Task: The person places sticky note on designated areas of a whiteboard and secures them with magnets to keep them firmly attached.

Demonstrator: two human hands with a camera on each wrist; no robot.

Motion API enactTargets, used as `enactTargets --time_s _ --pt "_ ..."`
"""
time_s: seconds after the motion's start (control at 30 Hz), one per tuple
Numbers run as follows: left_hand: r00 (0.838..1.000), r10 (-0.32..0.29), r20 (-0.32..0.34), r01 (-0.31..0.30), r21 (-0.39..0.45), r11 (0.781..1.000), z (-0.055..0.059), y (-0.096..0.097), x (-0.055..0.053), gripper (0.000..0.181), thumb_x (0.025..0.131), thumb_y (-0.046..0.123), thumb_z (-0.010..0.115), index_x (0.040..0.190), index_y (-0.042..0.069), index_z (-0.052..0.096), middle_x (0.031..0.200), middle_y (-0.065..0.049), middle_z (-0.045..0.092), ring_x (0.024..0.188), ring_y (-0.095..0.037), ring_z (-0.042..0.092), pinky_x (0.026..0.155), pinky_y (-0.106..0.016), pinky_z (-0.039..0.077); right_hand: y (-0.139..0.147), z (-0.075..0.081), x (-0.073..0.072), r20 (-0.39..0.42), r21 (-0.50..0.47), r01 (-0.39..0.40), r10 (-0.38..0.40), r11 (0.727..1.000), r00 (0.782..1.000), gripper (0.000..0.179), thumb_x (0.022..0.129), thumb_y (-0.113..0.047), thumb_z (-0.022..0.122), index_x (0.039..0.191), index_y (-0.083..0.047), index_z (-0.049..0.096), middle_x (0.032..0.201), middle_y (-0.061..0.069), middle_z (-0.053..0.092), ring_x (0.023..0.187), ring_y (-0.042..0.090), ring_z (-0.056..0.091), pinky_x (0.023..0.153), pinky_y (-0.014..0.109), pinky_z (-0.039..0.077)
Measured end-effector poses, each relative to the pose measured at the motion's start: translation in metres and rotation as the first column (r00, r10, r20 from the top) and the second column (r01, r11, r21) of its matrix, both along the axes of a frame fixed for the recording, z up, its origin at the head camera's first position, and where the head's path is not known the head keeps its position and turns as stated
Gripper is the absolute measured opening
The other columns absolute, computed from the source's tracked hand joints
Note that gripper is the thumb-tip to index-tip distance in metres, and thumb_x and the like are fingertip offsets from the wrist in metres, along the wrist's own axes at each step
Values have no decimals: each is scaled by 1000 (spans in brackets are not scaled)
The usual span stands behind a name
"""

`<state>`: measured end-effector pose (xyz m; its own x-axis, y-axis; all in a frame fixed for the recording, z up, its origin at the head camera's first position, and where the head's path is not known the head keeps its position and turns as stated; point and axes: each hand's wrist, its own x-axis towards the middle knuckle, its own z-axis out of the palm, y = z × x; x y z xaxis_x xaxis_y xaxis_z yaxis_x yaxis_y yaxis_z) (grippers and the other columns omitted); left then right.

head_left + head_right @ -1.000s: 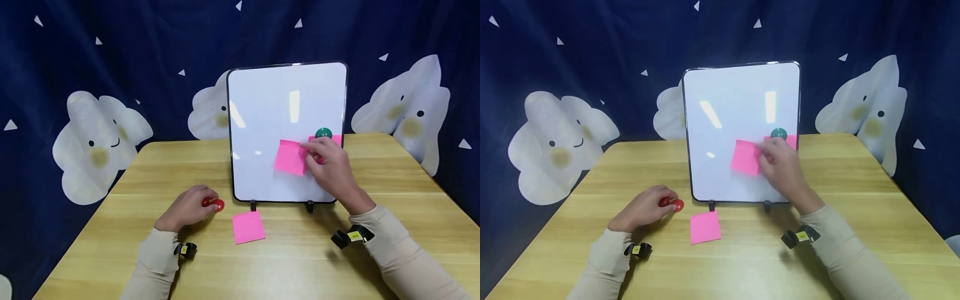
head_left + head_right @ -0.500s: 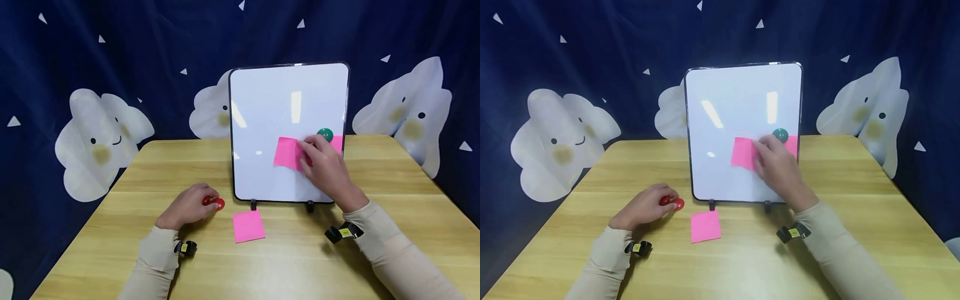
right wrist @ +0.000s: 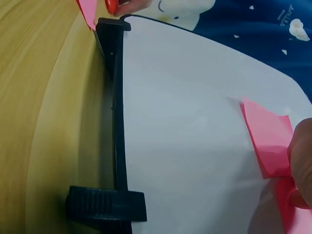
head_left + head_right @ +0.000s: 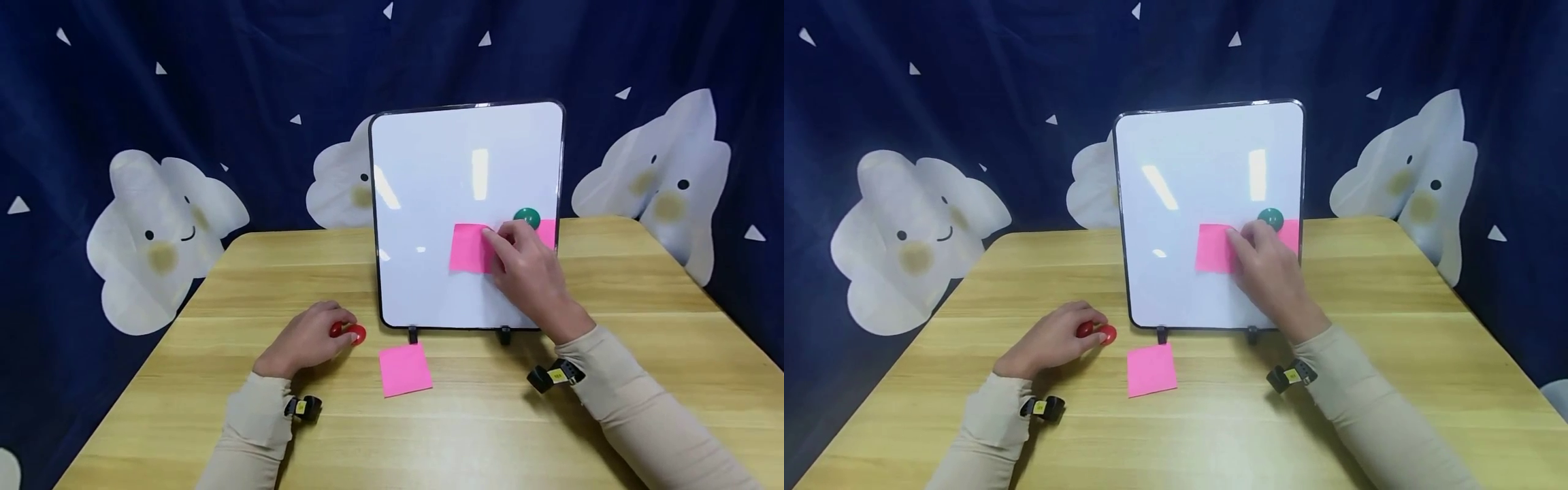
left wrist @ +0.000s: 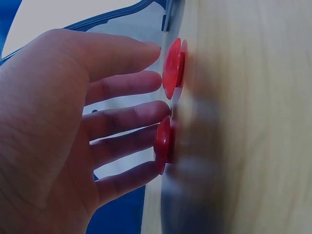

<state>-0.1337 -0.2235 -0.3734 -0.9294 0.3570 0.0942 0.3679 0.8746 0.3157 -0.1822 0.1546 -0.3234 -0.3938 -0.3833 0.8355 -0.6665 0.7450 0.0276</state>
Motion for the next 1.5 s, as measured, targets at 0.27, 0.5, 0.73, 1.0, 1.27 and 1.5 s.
enactTargets --time_s 0.27,0.5,0.73,1.0,1.27,1.5 --pt "1000 0 2 0 5 1000 -1 2 1 25 91 36 72 107 17 74 104 1 63 89 -16 55 79 -37 51 3 -1 -2 -27 -18 -6 6 1000 1000 40 74 12 77 113 5 71 97 23 53 87 36 54 65 48 54" --pt "1000 31 4 -31 2 1000 1 -5 6 25 90 36 72 107 18 74 105 1 63 90 -17 56 81 -37 50 -5 -2 -6 -3 -27 -6 6 1000 1000 41 74 11 78 114 4 72 94 23 50 82 35 51 63 47 53" --pt "999 49 -4 -49 14 999 0 -10 14 26 91 37 71 108 17 74 105 1 63 90 -16 55 80 -37 49 -12 -5 -13 -38 -21 -25 25 999 999 34 79 5 75 114 0 73 87 19 50 73 32 50 52 44 48" --pt "999 49 11 -50 25 998 -1 -15 16 26 91 38 71 108 18 74 104 3 63 91 -16 56 80 -36 50 -15 -7 -14 -41 -16 -45 45 999 998 38 81 -3 77 118 -4 73 80 16 48 61 28 47 43 39 41" --pt "1000 11 25 -11 -8 1000 14 -7 -1 29 88 36 73 111 19 74 108 2 64 94 -17 58 85 -39 50 3 1 -9 18 -37 10 -9 999 1000 41 84 -2 72 124 -5 70 77 15 51 54 26 45 44 39 39" --pt "998 -22 66 24 -36 999 18 3 -10 39 82 37 80 117 19 73 117 0 61 101 -19 56 89 -40 48 22 8 1 97 -52 50 -45 997 994 44 85 -2 73 129 -6 68 78 13 56 57 26 49 47 37 38"
